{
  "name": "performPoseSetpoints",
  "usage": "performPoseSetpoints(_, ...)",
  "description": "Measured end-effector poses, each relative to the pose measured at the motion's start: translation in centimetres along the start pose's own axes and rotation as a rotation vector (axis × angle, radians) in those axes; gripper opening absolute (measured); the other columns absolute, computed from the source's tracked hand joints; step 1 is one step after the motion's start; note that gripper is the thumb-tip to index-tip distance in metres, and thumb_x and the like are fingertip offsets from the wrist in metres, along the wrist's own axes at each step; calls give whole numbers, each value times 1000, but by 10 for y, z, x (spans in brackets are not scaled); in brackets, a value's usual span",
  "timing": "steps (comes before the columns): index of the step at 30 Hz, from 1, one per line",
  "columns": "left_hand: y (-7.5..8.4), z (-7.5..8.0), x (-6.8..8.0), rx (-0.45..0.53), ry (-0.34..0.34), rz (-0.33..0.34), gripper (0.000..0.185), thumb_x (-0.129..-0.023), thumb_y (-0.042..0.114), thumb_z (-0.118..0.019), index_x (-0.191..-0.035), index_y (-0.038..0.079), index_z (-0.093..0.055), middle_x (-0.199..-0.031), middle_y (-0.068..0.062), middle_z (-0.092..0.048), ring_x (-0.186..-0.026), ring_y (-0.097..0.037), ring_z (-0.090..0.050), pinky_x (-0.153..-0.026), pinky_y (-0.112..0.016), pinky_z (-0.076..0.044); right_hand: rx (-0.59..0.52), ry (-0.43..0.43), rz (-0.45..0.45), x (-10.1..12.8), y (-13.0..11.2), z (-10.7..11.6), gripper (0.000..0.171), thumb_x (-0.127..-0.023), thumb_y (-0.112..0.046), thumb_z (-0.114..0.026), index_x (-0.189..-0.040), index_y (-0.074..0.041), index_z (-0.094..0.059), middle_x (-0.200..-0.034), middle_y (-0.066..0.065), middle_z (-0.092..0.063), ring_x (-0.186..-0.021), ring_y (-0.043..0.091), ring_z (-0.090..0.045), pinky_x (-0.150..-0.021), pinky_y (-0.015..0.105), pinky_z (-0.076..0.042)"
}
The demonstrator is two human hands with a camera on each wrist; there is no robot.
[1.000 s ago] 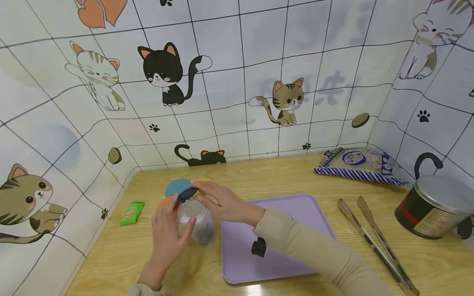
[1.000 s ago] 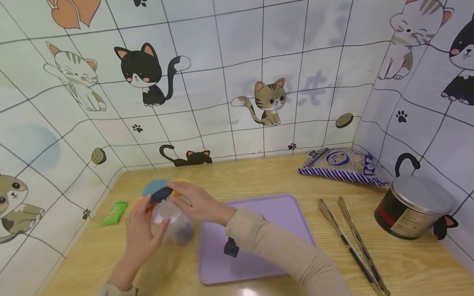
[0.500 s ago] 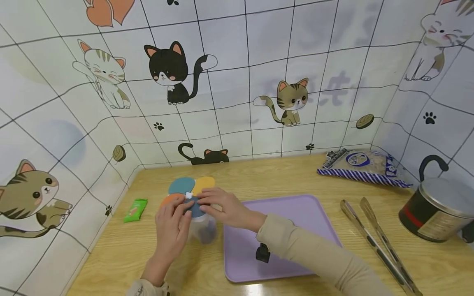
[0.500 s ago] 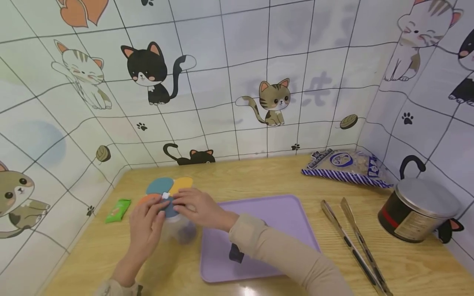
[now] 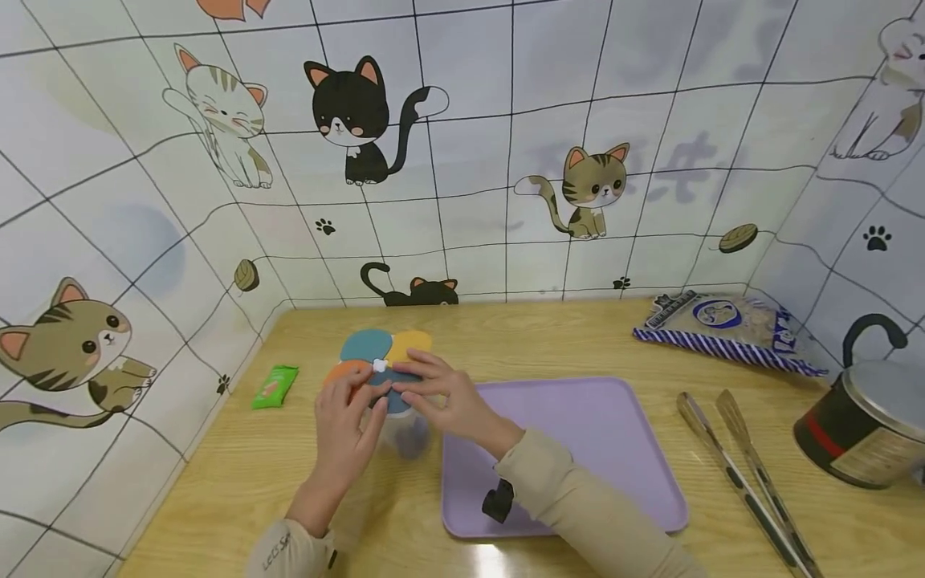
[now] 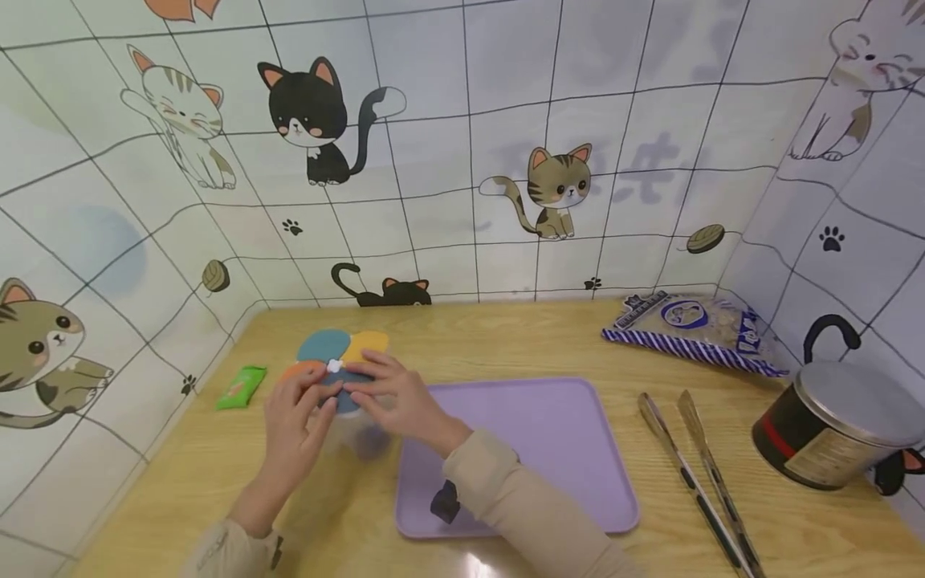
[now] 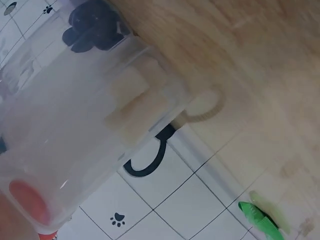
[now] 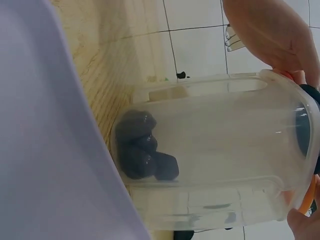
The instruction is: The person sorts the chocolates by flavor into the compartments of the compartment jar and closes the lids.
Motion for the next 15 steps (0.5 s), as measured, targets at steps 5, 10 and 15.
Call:
performPoseSetpoints(5, 2, 0, 5, -4, 20, -3, 38, -94, 37, -42, -94, 9, -68, -112, -18, -56, -102, -34, -47, -86, -54, -27, -9, -46, -26, 2, -4, 0, 25, -87, -12, -57, -109, -5, -65, -128, 10, -55, -135, 27, -32, -108, 42, -29)
performPoseSetpoints(10, 9, 2, 4, -92, 36, -19, 40, -95, 37, -39, -97, 9, -67, -112, -17, -56, -102, -35, -48, -85, -53, -29, -22, -99, -91, 5, -2, 2, 30, -90, -16, -52, -119, -8, -59, -137, 7, -46, -140, 23, -20, -110, 45, -23)
performPoseSetpoints(15, 15, 7, 6, -185, 22, 9, 35, -94, 34, -42, -101, 9, -66, -113, -18, -55, -104, -36, -48, -85, -53, -31, 136, -138, -128, 21, -5, 22, 38, -94, -23, -45, -130, -11, -49, -143, 4, -38, -139, 22, -21, -110, 45, -22)
Point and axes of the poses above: each hand's wrist, its own x-axis away from the middle knuckle, its own z-axis out of the back of the hand, y = z × x, the point moved 4 cm from there along -x, towards the middle knuckle
